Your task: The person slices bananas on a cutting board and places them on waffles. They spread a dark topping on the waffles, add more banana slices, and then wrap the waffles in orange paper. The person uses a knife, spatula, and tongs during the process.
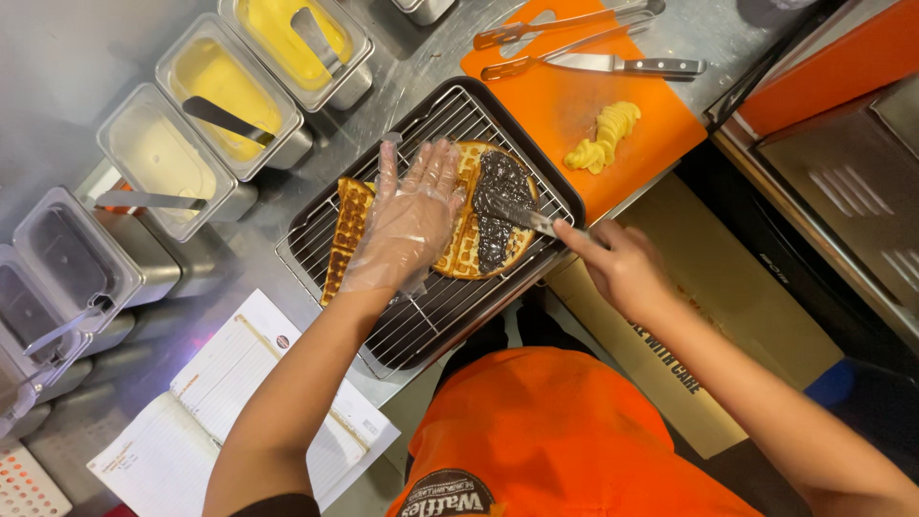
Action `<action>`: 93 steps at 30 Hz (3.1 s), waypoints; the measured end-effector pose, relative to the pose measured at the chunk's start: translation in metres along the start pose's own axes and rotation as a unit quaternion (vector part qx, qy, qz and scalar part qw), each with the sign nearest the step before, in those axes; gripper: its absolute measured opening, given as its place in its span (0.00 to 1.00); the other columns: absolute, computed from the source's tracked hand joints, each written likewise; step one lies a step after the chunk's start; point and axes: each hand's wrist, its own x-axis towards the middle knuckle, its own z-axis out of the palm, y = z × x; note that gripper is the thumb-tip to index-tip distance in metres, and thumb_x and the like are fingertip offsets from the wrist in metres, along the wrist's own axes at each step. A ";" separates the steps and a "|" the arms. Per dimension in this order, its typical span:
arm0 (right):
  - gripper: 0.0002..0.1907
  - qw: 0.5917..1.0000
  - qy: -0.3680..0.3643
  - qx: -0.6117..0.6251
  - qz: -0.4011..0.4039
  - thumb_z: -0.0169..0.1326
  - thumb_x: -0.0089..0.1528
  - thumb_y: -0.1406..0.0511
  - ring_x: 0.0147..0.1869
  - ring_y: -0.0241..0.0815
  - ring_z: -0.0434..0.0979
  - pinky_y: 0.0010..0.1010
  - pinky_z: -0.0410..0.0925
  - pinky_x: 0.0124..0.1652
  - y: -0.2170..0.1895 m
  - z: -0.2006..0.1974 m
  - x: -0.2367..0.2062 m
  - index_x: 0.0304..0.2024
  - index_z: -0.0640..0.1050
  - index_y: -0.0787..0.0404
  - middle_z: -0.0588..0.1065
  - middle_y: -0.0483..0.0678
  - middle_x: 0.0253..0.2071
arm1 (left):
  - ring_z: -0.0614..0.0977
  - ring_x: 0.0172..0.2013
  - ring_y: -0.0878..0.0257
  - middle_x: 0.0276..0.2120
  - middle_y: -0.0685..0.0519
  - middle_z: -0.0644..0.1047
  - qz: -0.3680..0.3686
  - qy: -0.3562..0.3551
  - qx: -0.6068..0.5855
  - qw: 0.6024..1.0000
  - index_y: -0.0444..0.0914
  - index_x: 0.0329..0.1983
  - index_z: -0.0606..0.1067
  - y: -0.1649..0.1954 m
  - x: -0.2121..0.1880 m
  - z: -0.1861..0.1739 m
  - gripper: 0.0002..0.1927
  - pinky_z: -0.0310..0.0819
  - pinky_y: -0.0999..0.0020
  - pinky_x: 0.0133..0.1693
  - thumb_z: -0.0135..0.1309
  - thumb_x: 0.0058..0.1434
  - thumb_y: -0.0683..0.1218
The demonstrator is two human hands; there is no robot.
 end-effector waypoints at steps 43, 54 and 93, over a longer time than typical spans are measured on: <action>0.28 0.971 -0.063 0.177 0.147 0.54 0.61 0.74 0.31 0.46 0.68 0.35 0.67 0.36 -0.027 0.010 -0.030 0.63 0.77 0.48 0.65 0.52 0.28 | 0.48 0.74 0.52 0.76 0.46 0.47 0.009 -0.023 0.027 0.999 0.34 0.77 0.44 0.001 -0.006 -0.005 0.31 0.22 0.37 0.68 0.25 0.73 0.52; 0.33 0.971 -0.035 0.180 0.151 0.53 0.58 0.77 0.30 0.46 0.67 0.35 0.67 0.36 -0.038 0.015 -0.029 0.64 0.76 0.47 0.63 0.52 0.30 | 0.50 0.74 0.52 0.76 0.45 0.47 0.039 -0.024 0.085 0.995 0.34 0.77 0.44 -0.002 0.000 -0.008 0.32 0.29 0.54 0.71 0.24 0.74 0.54; 0.12 0.846 -0.082 0.344 0.399 0.51 0.69 0.62 0.29 0.32 0.64 0.28 0.65 0.31 -0.078 0.030 -0.065 0.49 0.81 0.60 0.71 0.44 0.25 | 0.50 0.74 0.52 0.76 0.44 0.47 0.032 -0.020 0.094 0.995 0.34 0.77 0.44 0.001 0.001 -0.001 0.33 0.25 0.48 0.70 0.23 0.74 0.56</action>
